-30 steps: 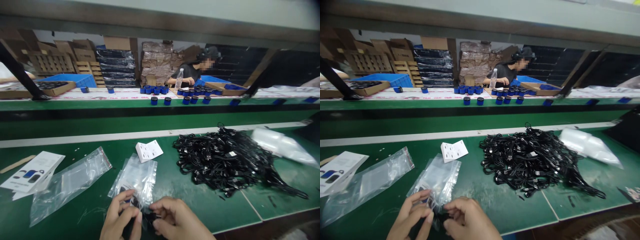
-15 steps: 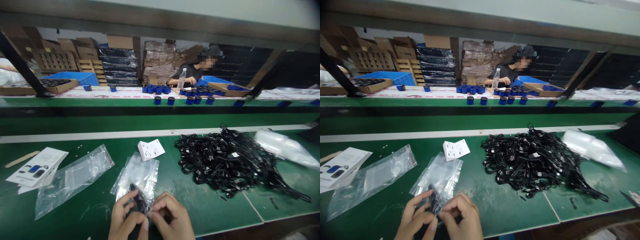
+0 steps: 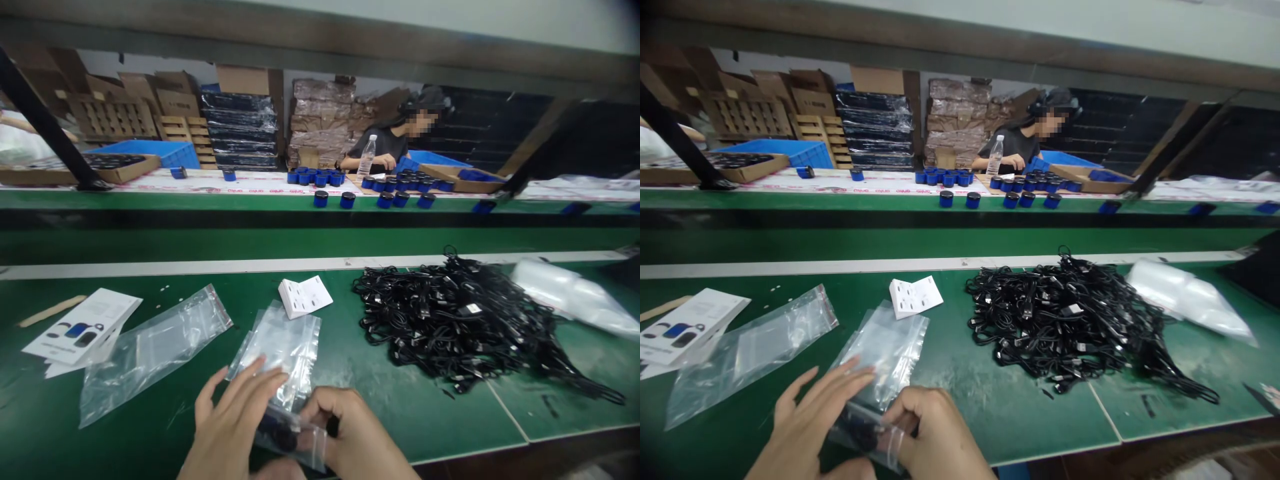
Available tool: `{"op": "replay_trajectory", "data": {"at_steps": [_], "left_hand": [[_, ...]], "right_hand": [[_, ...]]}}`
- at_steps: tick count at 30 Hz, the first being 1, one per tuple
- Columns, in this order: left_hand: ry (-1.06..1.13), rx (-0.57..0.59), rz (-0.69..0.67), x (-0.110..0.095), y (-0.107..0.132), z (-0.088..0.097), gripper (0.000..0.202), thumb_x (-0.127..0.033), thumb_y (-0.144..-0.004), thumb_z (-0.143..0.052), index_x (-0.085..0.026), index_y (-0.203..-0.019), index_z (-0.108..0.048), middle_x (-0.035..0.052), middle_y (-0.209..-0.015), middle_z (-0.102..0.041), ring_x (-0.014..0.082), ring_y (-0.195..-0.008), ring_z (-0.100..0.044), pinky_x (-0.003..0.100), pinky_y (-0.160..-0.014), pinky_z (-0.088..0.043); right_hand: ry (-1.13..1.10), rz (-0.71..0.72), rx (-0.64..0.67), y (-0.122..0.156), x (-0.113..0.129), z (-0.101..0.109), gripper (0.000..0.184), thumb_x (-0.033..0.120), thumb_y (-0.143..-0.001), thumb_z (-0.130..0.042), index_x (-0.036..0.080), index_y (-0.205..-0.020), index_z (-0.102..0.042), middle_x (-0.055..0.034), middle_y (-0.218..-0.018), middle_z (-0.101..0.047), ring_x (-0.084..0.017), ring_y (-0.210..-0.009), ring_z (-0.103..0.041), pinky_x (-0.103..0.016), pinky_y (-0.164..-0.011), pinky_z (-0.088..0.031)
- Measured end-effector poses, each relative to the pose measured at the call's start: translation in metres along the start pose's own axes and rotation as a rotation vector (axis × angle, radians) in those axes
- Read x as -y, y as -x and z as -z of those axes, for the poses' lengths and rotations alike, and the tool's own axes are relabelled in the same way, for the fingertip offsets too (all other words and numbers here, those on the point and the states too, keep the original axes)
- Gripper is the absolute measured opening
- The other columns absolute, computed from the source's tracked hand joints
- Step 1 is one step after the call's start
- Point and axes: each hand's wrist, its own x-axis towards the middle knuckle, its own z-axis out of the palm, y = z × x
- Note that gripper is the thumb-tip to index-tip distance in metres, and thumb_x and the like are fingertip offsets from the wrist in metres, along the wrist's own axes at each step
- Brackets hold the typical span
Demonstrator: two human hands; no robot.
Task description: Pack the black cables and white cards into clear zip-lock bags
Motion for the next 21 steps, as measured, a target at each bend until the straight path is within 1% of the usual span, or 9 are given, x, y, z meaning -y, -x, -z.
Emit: {"op": "replay_trajectory", "data": {"at_steps": [2, 3, 4, 6, 8, 11, 13, 18, 21], "left_hand": [[0.094, 0.248, 0.108, 0.001, -0.008, 0.009, 0.02, -0.04, -0.076, -0.064, -0.025, -0.089, -0.064, -0.0025, -0.083, -0.073, 0.0228, -0.083, -0.065, 0.036, -0.082, -0.039], [0.154, 0.368, 0.19, 0.002, -0.011, 0.011, 0.016, -0.04, -0.077, -0.063, -0.024, -0.074, -0.063, -0.0052, -0.069, -0.068, 0.019, -0.07, -0.063, 0.03, -0.069, -0.041], [0.22, 0.463, 0.276, 0.001, -0.013, 0.012, 0.023, -0.04, -0.077, -0.061, -0.022, -0.063, -0.058, -0.0062, -0.061, -0.062, 0.0162, -0.062, -0.059, 0.025, -0.059, -0.039], [0.363, 0.542, 0.42, 0.001, -0.015, 0.011, 0.029, -0.038, -0.079, -0.057, -0.021, -0.056, -0.051, -0.0068, -0.054, -0.052, 0.0134, -0.055, -0.052, 0.021, -0.051, -0.035], [0.521, 0.502, 0.48, 0.0, -0.014, 0.006, 0.026, -0.038, -0.079, -0.054, -0.021, -0.059, -0.053, -0.0066, -0.054, -0.051, 0.0127, -0.055, -0.051, 0.019, -0.052, -0.037], [0.701, 0.398, 0.487, 0.0, -0.01, -0.001, 0.019, -0.04, -0.075, -0.059, -0.022, -0.074, -0.064, -0.0034, -0.063, -0.063, 0.0156, -0.062, -0.059, 0.019, -0.056, -0.042], [0.749, 0.367, 0.494, 0.0, -0.007, -0.006, 0.017, -0.037, -0.074, -0.061, -0.023, -0.078, -0.068, -0.0017, -0.067, -0.067, 0.0169, -0.066, -0.061, 0.02, -0.058, -0.044], [0.739, 0.287, 0.549, -0.001, -0.006, -0.01, 0.019, -0.033, -0.073, -0.061, -0.021, -0.059, -0.067, -0.0029, -0.059, -0.056, 0.0124, -0.056, -0.05, 0.018, -0.051, -0.038], [0.819, 0.258, 0.649, -0.002, -0.008, -0.007, 0.024, -0.039, -0.073, -0.062, -0.019, -0.061, -0.065, -0.0046, -0.057, -0.049, 0.0116, -0.056, -0.045, 0.018, -0.051, -0.035]], "right_hand": [[0.007, -0.034, 0.043, 0.001, 0.004, 0.005, 0.008, 0.008, -0.066, -0.068, 0.014, -0.069, -0.071, 0.0016, -0.059, -0.065, -0.012, -0.055, -0.057, -0.017, -0.05, -0.039], [-0.004, -0.036, 0.053, 0.001, 0.006, 0.008, 0.009, 0.008, -0.067, -0.067, 0.014, -0.07, -0.072, 0.0011, -0.06, -0.065, -0.012, -0.056, -0.058, -0.018, -0.051, -0.04], [-0.025, -0.03, 0.059, 0.001, 0.008, 0.01, 0.011, 0.009, -0.069, -0.065, 0.015, -0.073, -0.073, 0.0003, -0.062, -0.066, -0.013, -0.058, -0.059, -0.018, -0.054, -0.042], [-0.079, -0.013, 0.076, 0.001, 0.01, 0.014, 0.014, 0.011, -0.074, -0.062, 0.015, -0.08, -0.073, -0.0012, -0.067, -0.068, -0.014, -0.063, -0.06, -0.021, -0.061, -0.045], [-0.144, -0.024, 0.091, 0.001, 0.011, 0.016, 0.017, 0.012, -0.075, -0.06, 0.015, -0.087, -0.072, -0.0008, -0.068, -0.067, -0.013, -0.065, -0.059, -0.022, -0.064, -0.046], [-0.213, -0.05, 0.084, 0.001, 0.01, 0.014, 0.021, 0.012, -0.074, -0.06, 0.015, -0.093, -0.069, 0.0031, -0.063, -0.06, -0.011, -0.059, -0.054, -0.021, -0.06, -0.045], [-0.198, -0.03, 0.061, 0.0, 0.007, 0.012, 0.022, 0.011, -0.074, -0.06, 0.016, -0.094, -0.067, 0.0049, -0.062, -0.057, -0.01, -0.057, -0.053, -0.021, -0.059, -0.043], [-0.116, 0.01, 0.066, 0.002, 0.007, 0.019, 0.035, 0.002, -0.07, -0.059, 0.02, -0.1, -0.062, 0.0028, -0.076, -0.062, -0.013, -0.069, -0.057, -0.024, -0.067, -0.046], [-0.085, 0.056, 0.015, 0.006, 0.01, 0.03, 0.021, 0.006, -0.074, -0.061, 0.022, -0.089, -0.064, 0.0008, -0.085, -0.06, -0.014, -0.076, -0.056, -0.025, -0.07, -0.044]]}}
